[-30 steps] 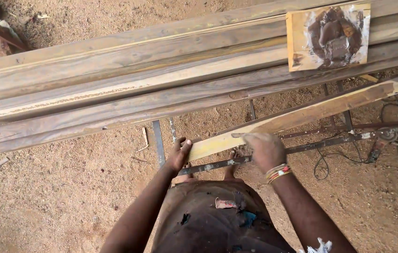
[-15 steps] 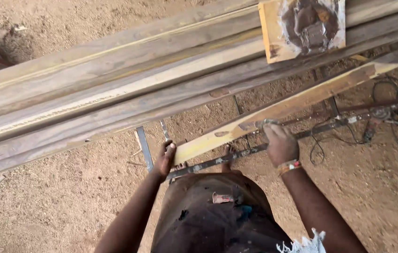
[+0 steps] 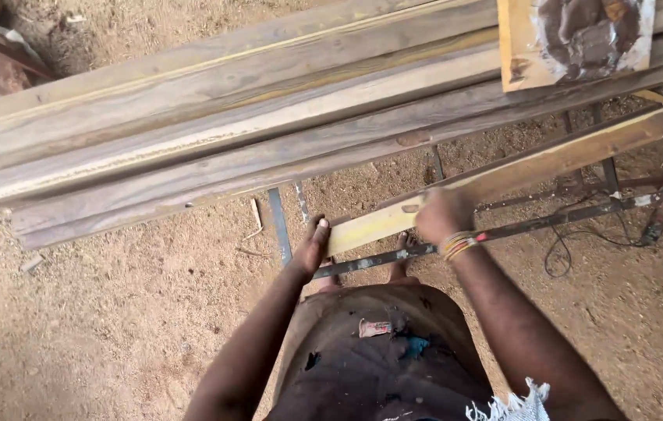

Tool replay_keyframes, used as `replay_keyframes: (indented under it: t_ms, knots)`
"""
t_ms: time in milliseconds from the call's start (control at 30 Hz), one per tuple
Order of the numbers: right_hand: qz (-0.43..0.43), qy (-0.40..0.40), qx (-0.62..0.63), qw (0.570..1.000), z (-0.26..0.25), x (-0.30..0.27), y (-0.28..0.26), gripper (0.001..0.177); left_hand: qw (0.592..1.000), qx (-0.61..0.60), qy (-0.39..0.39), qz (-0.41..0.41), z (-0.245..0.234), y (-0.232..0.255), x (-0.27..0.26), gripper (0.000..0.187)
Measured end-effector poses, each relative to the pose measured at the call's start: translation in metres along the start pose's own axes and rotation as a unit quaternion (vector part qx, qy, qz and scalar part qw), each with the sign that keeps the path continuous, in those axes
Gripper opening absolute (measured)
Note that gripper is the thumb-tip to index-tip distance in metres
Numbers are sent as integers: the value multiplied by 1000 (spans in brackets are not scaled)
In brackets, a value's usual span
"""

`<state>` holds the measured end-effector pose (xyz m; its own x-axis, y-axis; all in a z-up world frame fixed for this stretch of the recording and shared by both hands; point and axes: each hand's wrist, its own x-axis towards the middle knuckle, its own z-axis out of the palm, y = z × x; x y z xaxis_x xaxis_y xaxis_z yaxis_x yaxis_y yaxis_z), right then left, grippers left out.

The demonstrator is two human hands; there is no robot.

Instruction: Applying wood filler or putty to gaps and surfaces of wooden beams using a putty knife and fingers.

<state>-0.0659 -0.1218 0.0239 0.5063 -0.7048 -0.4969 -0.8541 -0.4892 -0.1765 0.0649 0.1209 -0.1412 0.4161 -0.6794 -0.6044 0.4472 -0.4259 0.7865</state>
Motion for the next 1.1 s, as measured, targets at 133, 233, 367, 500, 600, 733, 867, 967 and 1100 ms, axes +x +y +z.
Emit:
replay_keyframes:
  t_ms: [133, 233, 367, 500, 600, 733, 867, 967, 1100]
  knots:
    - [-118, 66, -69, 988, 42, -48, -74, 13, 1000, -14, 4, -7, -3, 14, -12, 84]
    - [-126, -38, -78, 988, 36, -81, -98, 23, 1000, -6, 0, -1, -6, 13, -11, 84]
    - [-368, 150, -83, 914, 42, -86, -49, 26, 1000, -9, -3, -6, -5, 8, -21, 87]
    - [-354, 259, -136, 888, 22, -68, 12, 20, 1000, -6, -5, 5, -5, 17, -17, 90]
    - [-224, 105, -256, 935, -19, -65, 41, 33, 1000, -1, -10, -2, -7, 10, -12, 92]
    - [-110, 217, -150, 958, -52, -7, 83, 25, 1000, -3, -16, -18, -4, 13, -14, 93]
    - [19, 64, -135, 989, -26, 22, 40, 21, 999, -17, -20, -19, -7, 9, -17, 96]
    - [-21, 47, -121, 991, -11, -7, -9, 18, 1000, -15, -27, -5, -9, 15, -11, 96]
    - [-142, 102, -110, 978, -7, -49, -11, 16, 1000, -15, -14, -19, -6, 6, -15, 96]
